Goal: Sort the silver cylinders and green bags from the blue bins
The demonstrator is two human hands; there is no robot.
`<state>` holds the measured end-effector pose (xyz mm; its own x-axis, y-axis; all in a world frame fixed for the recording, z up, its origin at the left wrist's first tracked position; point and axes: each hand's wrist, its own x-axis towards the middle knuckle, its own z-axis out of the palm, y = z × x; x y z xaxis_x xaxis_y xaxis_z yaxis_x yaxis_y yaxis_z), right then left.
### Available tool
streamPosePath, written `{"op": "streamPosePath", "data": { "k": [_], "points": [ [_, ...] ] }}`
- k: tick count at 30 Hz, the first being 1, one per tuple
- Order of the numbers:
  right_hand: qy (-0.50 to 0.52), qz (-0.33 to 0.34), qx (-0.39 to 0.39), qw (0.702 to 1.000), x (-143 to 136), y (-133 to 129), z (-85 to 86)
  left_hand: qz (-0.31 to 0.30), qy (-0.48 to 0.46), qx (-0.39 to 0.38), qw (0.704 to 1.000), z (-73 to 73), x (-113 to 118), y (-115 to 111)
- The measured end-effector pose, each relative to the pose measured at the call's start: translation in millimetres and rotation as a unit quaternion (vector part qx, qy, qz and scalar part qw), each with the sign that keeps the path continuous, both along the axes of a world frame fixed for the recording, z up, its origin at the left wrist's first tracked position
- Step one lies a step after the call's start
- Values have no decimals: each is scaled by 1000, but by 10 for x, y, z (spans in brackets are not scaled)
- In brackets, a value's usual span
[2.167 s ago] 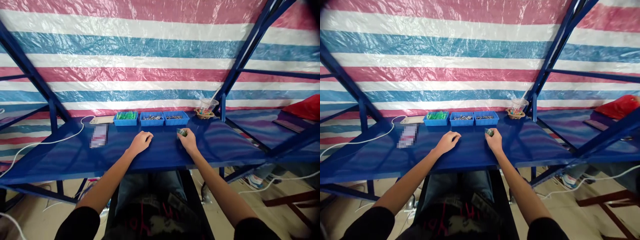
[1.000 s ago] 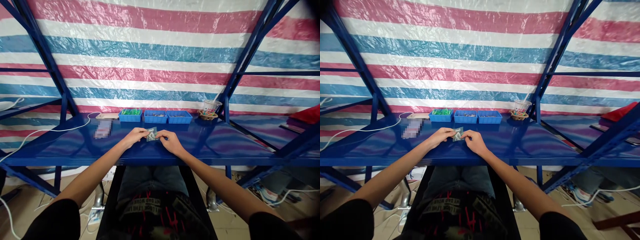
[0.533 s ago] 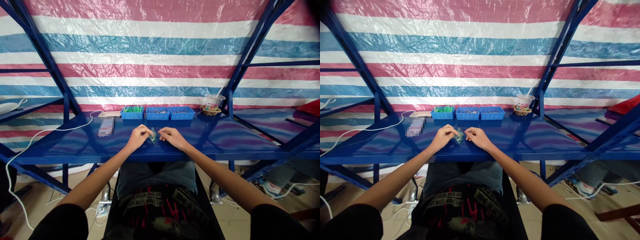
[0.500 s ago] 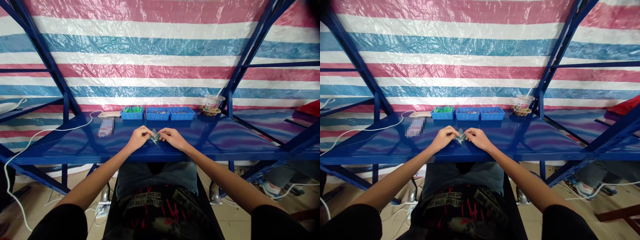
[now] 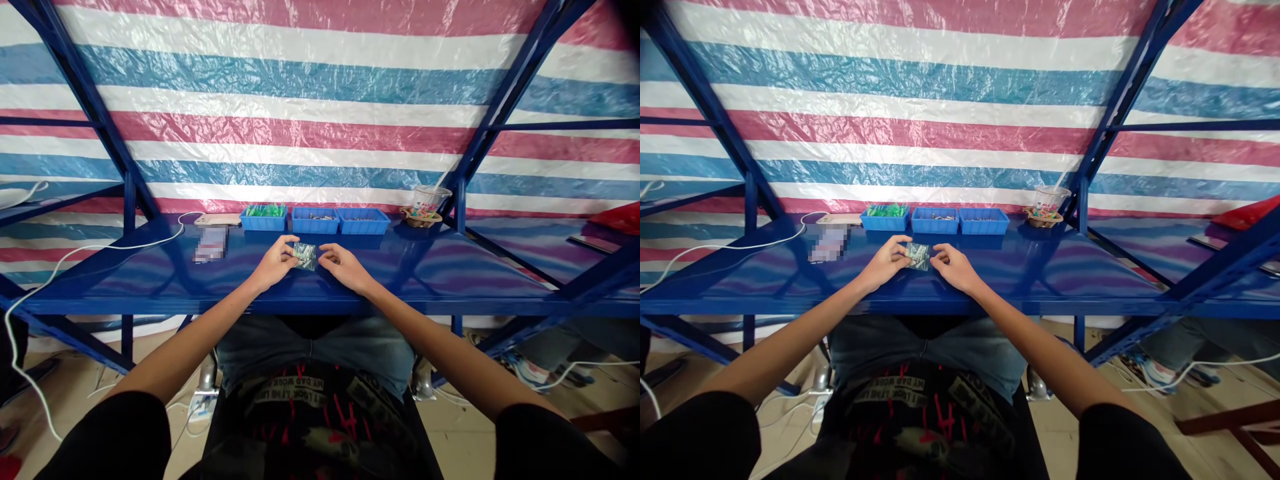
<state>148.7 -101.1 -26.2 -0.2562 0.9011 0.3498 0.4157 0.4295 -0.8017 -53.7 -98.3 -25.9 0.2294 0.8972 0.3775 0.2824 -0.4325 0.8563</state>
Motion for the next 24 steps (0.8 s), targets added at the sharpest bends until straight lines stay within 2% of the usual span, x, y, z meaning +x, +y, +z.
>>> {"op": "streamPosePath", "data": {
  "k": [7,11,15,19,24],
  "points": [
    [44,58,-30,997,35,-25,22,-9,32,46,998,37,21,-55],
    [101,45,-46,993,35,-16,11,17,65,44,997,69,21,-76],
    [136,38,-64,988,55,-10,8,-5,67,9,998,70,18,-63],
    [131,60,-87,986,62,-37,35,-2,44,3,999,53,15,-49],
    [103,53,-88,989,11,-36,45,6,32,-2,999,11,-6,-35]
  ]
}}
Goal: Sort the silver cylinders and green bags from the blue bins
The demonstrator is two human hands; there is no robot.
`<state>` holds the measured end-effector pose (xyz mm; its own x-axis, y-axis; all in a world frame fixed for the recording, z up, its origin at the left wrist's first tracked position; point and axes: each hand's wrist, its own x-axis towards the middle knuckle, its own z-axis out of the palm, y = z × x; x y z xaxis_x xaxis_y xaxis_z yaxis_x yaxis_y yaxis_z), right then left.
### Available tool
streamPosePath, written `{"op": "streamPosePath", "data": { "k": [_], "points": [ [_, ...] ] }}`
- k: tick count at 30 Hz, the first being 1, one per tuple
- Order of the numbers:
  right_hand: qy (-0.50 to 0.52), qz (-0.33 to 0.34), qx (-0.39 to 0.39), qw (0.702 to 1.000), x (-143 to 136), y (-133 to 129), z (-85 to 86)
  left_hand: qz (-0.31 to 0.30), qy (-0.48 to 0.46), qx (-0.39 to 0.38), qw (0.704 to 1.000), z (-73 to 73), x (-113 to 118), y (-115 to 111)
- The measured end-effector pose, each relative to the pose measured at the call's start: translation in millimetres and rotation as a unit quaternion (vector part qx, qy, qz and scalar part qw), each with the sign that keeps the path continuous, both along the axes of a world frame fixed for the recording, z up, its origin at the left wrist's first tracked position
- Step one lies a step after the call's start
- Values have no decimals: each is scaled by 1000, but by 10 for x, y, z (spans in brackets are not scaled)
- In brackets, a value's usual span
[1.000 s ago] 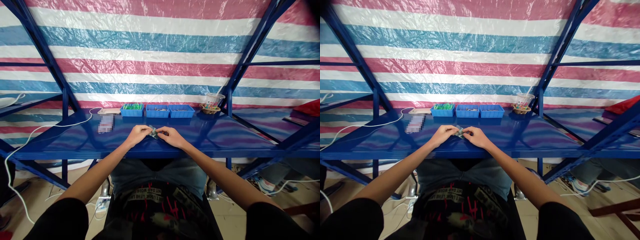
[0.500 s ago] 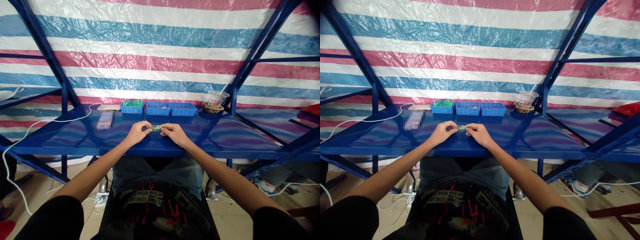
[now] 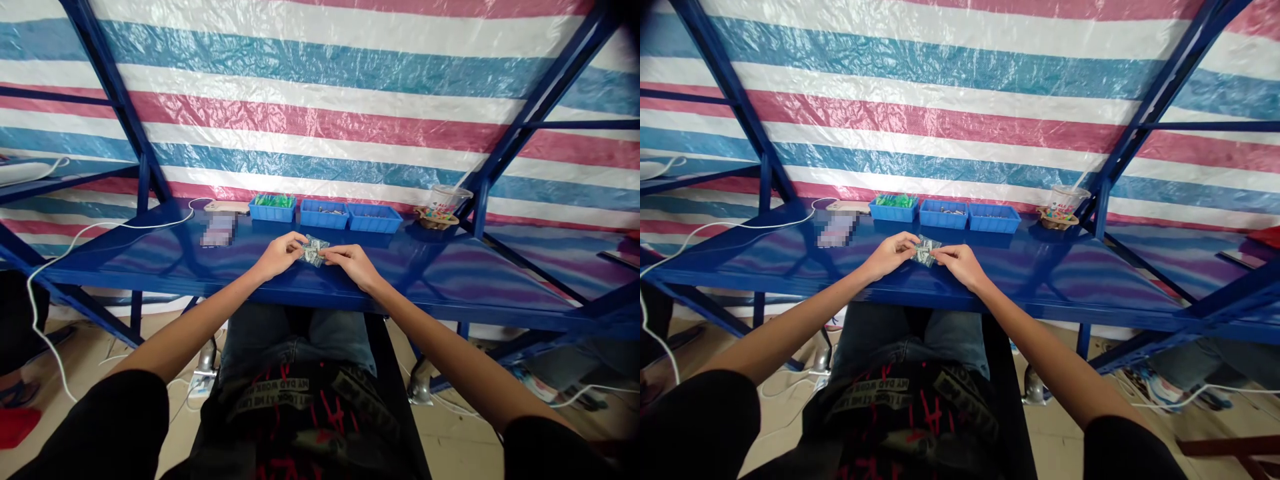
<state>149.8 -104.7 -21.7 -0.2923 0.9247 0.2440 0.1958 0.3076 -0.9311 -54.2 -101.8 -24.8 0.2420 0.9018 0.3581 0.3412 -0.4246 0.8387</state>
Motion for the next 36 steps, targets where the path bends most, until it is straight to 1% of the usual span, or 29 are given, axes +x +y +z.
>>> {"op": "streamPosePath", "data": {
  "k": [7,13,20,25,28,32,36],
  "points": [
    [-21,-7,16,1000,-52,-5,36,8,-5,3,1000,-26,-3,7],
    [-16,-13,31,999,-55,-7,8,1,-2,4,1000,-48,-11,26],
    [-8,-39,46,998,-23,39,-30,-31,29,-3,999,13,19,-12],
    [-10,-39,47,998,-6,13,-31,-17,2,5,1000,27,15,-44],
    [8,-36,46,998,3,-16,-20,-27,-19,-19,999,31,10,-52],
    [24,-7,53,998,7,-39,-5,-51,-63,-54,995,53,0,-51],
    [13,-1,78,997,-12,-69,5,-47,-95,-54,993,44,-7,-39]
  ]
}}
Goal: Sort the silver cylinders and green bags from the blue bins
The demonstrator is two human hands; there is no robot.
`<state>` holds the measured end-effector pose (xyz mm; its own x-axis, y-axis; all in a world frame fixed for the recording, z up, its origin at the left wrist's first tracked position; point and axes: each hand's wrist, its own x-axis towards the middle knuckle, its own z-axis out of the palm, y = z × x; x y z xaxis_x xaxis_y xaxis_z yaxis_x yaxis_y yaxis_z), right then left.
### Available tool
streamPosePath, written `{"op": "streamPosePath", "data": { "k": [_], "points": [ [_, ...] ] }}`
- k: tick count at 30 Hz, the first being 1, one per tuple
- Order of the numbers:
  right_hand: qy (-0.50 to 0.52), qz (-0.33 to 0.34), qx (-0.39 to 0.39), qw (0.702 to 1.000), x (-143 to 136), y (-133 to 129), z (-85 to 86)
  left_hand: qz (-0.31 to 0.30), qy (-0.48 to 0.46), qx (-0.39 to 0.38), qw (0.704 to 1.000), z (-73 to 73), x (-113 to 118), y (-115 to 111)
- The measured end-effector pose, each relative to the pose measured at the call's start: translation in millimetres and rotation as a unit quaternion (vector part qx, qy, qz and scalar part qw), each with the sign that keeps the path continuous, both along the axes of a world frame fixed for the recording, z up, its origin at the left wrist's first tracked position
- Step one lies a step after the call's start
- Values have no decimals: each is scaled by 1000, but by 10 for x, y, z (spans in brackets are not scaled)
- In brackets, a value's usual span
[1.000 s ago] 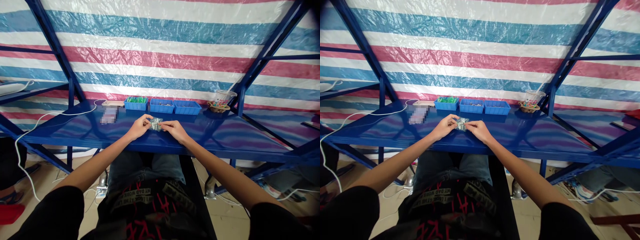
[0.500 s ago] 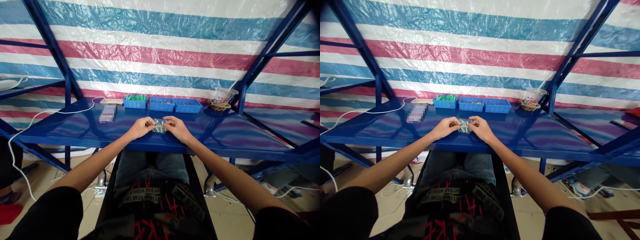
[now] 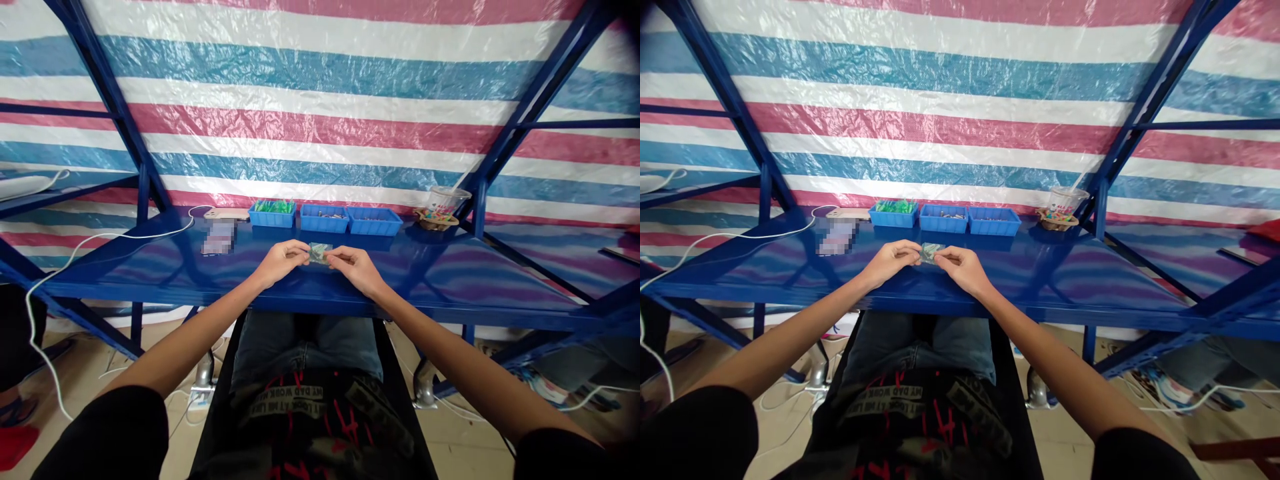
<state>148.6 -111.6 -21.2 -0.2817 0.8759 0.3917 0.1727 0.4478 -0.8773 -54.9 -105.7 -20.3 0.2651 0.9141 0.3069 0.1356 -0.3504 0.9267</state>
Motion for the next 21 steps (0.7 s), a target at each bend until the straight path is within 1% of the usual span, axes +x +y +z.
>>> {"op": "streamPosePath", "data": {
  "k": [4,9,14,16,21],
  "points": [
    [-13,-2,33,999,-28,-27,-2,3,-10,9,1000,-24,7,20],
    [-45,-52,65,996,-32,5,-11,0,32,30,999,14,17,11],
    [-57,-73,67,993,-38,72,-21,-3,68,34,997,26,4,-16],
    [-52,-69,49,995,-35,86,-24,-12,72,25,997,9,3,-13],
    [-19,-15,-2,1000,-2,75,-12,-16,56,0,998,-14,4,4]
  ]
}}
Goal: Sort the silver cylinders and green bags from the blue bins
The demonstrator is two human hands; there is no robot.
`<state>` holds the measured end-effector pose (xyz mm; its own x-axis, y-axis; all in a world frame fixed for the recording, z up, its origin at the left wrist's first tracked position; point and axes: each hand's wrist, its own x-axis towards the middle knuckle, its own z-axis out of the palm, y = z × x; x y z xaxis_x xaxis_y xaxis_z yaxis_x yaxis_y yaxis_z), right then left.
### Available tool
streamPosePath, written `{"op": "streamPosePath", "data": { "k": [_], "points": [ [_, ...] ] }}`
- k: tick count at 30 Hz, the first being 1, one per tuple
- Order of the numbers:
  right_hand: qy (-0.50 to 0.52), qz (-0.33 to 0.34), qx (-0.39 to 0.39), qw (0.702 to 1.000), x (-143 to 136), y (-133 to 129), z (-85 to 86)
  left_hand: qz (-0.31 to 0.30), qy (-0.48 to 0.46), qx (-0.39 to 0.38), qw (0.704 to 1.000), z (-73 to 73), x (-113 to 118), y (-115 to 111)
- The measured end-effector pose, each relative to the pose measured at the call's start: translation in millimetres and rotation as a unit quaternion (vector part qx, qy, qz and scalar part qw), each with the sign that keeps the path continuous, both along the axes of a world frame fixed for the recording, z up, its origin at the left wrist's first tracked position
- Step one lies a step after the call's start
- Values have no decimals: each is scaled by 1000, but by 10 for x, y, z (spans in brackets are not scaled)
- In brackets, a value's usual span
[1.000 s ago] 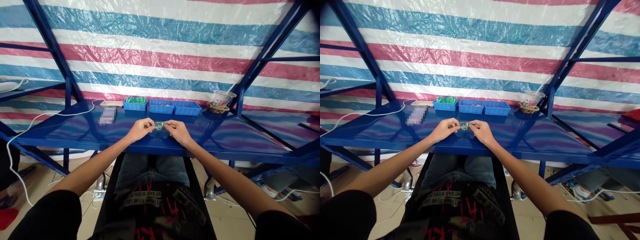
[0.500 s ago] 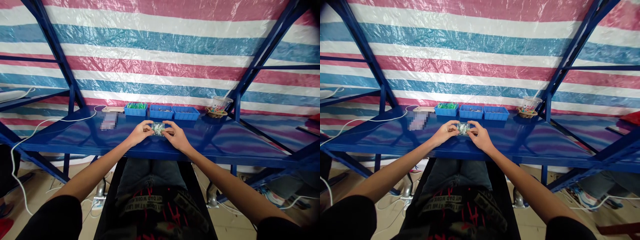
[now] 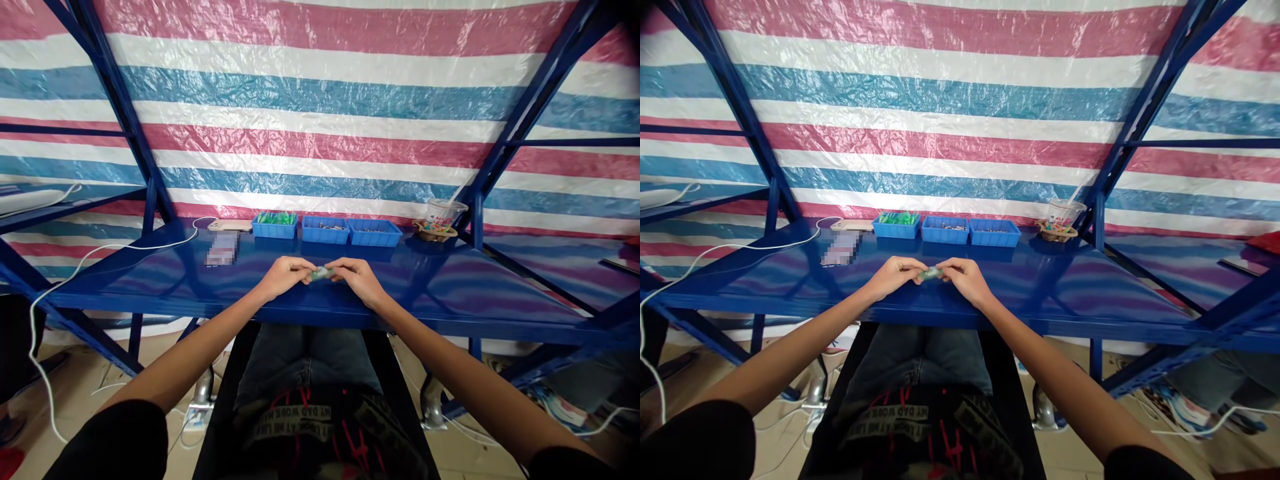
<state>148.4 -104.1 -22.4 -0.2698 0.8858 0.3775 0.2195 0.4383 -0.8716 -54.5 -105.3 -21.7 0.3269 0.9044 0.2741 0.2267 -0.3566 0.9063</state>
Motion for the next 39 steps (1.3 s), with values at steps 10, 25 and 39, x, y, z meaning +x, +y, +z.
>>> {"op": "streamPosePath", "data": {
  "k": [10,25,39],
  "points": [
    [-22,-38,123,991,-53,-67,-7,2,-19,19,1000,-3,7,-5],
    [-197,24,244,949,-180,-81,-10,69,41,74,994,-26,-26,53],
    [-289,4,163,944,-176,-36,-38,452,202,94,864,1086,-1042,1578]
  ]
}}
